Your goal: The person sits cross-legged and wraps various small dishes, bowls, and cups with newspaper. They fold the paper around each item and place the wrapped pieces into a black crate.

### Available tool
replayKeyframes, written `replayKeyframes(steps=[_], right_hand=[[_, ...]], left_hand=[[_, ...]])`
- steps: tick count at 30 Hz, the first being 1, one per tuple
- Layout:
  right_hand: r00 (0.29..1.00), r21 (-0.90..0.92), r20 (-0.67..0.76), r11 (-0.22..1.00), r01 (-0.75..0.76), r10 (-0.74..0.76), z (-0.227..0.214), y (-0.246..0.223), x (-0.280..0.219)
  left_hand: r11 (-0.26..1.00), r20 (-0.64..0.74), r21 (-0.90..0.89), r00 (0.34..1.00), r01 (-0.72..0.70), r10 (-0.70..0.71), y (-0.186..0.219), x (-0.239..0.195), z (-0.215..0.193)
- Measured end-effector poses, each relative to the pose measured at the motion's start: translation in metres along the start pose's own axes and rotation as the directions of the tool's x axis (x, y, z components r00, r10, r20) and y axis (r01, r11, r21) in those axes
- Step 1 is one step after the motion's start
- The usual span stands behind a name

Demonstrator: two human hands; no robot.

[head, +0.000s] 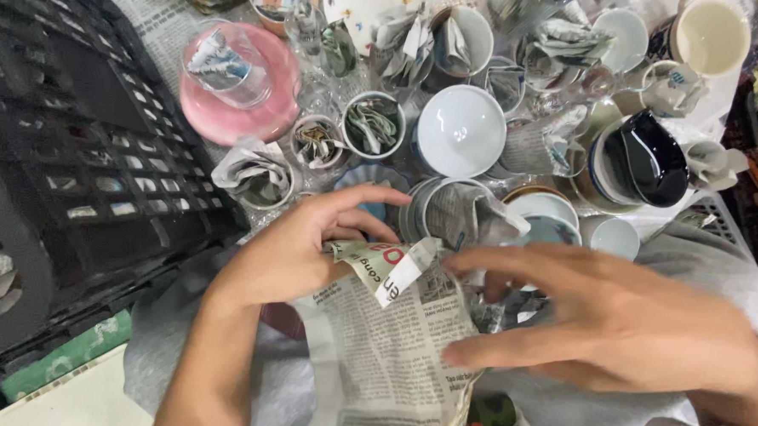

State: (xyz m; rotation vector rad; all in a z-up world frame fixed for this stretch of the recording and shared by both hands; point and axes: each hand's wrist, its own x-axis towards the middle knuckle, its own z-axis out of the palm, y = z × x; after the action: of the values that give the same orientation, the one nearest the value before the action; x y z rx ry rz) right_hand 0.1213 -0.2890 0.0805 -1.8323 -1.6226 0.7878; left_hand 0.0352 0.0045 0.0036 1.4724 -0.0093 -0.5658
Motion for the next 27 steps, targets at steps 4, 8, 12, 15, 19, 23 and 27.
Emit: replayKeyframes(steps=[4, 8, 12, 15, 19, 23, 27], right_hand=[[0.983, 0.124, 0.084, 0.977, -0.173, 0.164, 0.014, 0.007, 0.000], [0.991, 0.176, -0.065, 0.979, -0.102, 0.115, 0.015, 0.024, -0.014], [0.952, 0.138, -0.306, 0.990, 0.019, 0.025, 0.007, 0.037, -0.020], [0.871, -0.065, -0.490, 0.998, -0.007, -0.026, 0.003, 0.039, -0.030], [0.787, -0.157, -0.587, 0.980, 0.121, -0.191, -0.006, 0.054, -0.040], [0.760, -0.249, -0.593, 0.958, 0.142, -0.267, -0.006, 0.068, -0.048], [0.768, -0.293, -0.588, 0.952, 0.089, -0.253, -0.002, 0.071, -0.045]], left_hand=[[0.997, -0.010, -0.032, 0.998, 0.070, -0.070, 0.000, 0.000, -0.003], [0.995, -0.017, -0.087, 0.998, -0.056, 0.055, -0.008, -0.003, -0.010], [0.981, -0.100, -0.100, 0.982, -0.167, 0.158, -0.005, -0.004, -0.019], [0.961, -0.296, -0.201, 0.947, -0.189, 0.125, -0.003, -0.010, -0.021], [0.923, -0.581, -0.112, 0.777, -0.369, 0.240, -0.002, -0.013, -0.020], [0.891, -0.618, 0.000, 0.700, -0.455, 0.357, 0.000, -0.014, -0.010], [0.816, -0.565, 0.243, 0.608, -0.524, 0.558, 0.003, -0.016, 0.010]])
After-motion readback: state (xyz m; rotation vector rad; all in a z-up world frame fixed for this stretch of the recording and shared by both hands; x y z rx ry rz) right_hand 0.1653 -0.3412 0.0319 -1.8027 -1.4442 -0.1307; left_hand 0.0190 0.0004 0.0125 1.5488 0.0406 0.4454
